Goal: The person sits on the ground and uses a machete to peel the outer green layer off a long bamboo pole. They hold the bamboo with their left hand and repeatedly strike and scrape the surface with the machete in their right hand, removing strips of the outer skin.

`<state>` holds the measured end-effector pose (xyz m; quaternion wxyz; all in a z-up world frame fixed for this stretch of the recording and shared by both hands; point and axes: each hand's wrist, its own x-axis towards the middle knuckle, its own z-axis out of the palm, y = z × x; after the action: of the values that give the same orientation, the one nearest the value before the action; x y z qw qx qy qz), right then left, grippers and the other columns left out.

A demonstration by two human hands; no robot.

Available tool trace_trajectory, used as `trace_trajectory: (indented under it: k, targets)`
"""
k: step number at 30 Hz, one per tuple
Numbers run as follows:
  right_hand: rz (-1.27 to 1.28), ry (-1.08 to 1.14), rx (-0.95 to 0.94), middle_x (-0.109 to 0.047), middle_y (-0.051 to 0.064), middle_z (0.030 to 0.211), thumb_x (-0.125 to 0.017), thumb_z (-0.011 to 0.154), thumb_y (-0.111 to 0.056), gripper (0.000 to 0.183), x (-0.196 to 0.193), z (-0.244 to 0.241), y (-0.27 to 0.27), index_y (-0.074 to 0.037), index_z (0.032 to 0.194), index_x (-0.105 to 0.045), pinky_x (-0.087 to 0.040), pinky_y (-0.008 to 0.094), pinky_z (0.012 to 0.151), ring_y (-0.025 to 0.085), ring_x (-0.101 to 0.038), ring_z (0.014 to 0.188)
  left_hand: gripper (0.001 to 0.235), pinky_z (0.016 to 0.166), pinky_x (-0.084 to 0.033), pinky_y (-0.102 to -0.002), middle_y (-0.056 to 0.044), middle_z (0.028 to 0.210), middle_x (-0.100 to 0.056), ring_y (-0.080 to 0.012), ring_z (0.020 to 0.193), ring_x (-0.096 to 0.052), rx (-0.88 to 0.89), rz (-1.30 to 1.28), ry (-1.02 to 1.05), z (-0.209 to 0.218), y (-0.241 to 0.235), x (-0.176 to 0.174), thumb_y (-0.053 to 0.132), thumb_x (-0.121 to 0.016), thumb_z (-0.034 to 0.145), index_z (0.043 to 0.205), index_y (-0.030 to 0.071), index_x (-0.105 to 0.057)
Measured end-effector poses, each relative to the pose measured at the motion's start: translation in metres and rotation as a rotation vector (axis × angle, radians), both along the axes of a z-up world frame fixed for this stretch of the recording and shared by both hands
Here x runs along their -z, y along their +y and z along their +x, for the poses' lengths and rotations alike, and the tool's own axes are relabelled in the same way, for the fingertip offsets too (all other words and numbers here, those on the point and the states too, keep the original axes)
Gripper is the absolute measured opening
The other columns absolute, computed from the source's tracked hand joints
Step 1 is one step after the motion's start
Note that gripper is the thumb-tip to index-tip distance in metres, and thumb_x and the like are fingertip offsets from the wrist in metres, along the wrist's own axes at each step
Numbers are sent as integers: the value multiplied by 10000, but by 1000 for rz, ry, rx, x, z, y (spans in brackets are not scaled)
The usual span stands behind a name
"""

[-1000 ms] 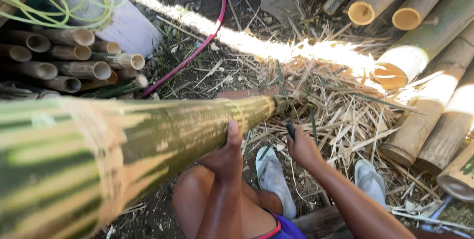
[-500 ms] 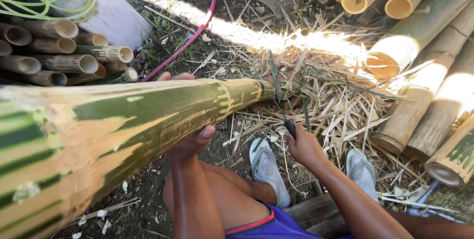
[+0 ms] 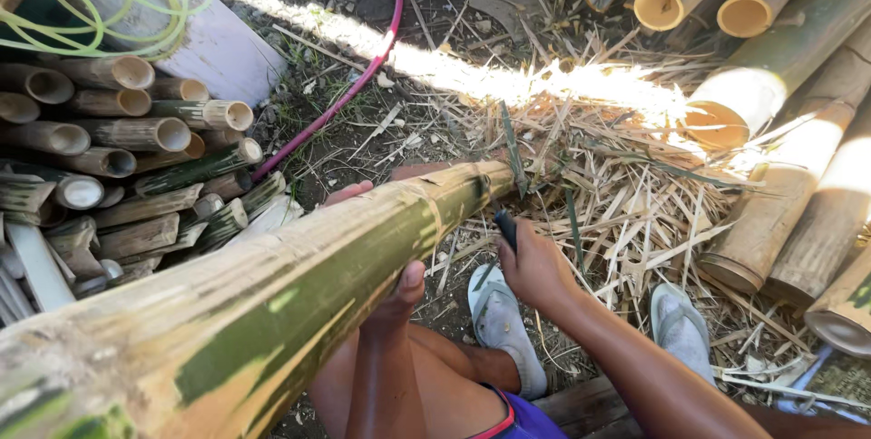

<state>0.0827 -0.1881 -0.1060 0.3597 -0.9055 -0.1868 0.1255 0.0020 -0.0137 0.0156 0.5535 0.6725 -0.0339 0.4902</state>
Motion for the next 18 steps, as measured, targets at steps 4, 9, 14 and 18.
trace_trajectory:
  k: [4,9,14,18]
  targets:
    - [294,-243,-152,-672,298,798,-579,946,-221,385,17,-16,-10,54,1183,-450,-522,580,641,510,-667,728,910,1034,-527,-356,-145,1380,-539,-226,1211,-565,-88,103,99,-3,6,4,622,-782,824,1451,50,-454]
    - [16,-12,34,-670,307,783,-592,975,-224,335,35,24,7,41,1135,-464,-530,584,684,506,-673,735,954,1117,-544,-420,-148,1460,-464,-261,1328,-515,-18,-82,-27,0,-1,12,517,-856,890,1535,79,-307]
    - [33,-80,-124,-683,302,766,-583,942,-246,350,33,6,-16,9,1154,-472,-533,586,674,506,-681,711,847,1167,-519,-424,-163,1457,-485,-271,1332,-512,27,-61,-23,1,20,19,393,-828,920,1526,55,-343]
    - [-127,67,60,-671,320,831,-586,978,-248,334,59,30,-11,20,1145,-477,-545,579,653,517,-683,764,859,1123,-570,-430,-146,1464,-517,-278,1262,-600,-33,-88,-67,0,22,25,334,-823,907,1539,78,-301]
